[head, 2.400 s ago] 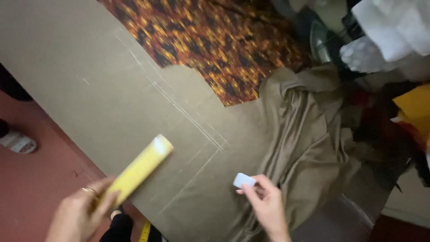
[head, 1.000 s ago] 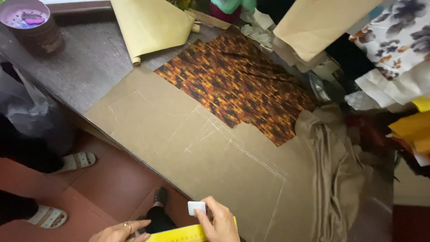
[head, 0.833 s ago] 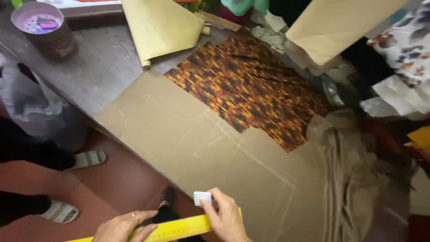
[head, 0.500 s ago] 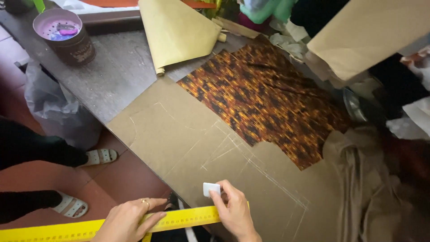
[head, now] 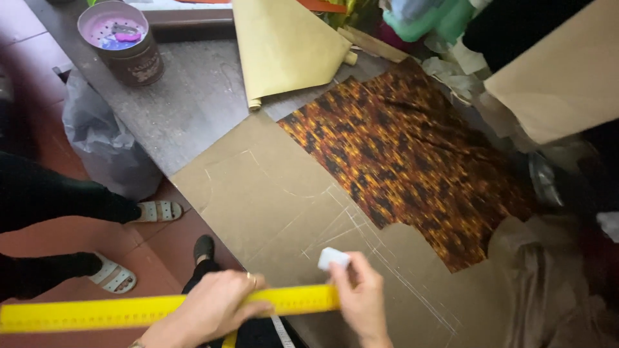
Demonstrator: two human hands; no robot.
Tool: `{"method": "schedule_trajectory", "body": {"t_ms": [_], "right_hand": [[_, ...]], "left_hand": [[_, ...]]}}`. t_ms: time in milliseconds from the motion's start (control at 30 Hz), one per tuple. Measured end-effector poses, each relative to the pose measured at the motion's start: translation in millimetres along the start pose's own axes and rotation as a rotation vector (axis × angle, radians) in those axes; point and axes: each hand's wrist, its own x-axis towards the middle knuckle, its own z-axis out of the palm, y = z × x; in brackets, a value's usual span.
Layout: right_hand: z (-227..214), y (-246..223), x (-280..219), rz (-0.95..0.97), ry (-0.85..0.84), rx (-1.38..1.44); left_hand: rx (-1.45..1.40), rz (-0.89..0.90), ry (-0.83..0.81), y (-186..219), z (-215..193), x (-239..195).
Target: Using a ruler and tailor's chalk to mark measurements and pattern lines on fabric.
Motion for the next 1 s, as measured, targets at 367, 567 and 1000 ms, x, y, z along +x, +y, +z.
{"method": "schedule_trajectory", "body": {"t_ms": [367, 567, 1000], "right_hand": [[42.1, -91.7, 31.5, -0.242, -0.143, 0.210], [84.0, -103.5, 44.9, -0.184, -0.499, 0.154], [132.7, -105.4, 82.7, 0.076, -0.929, 0.191]], "left_hand": [[-0.479, 0.014, 1.309, -57.3, -152.7, 10.0], [-1.023, 0.113, 1.261, -63.0, -161.4, 11.0], [-0.966, 0.047, 1.326, -117.6, -162.6, -21.0]]}}
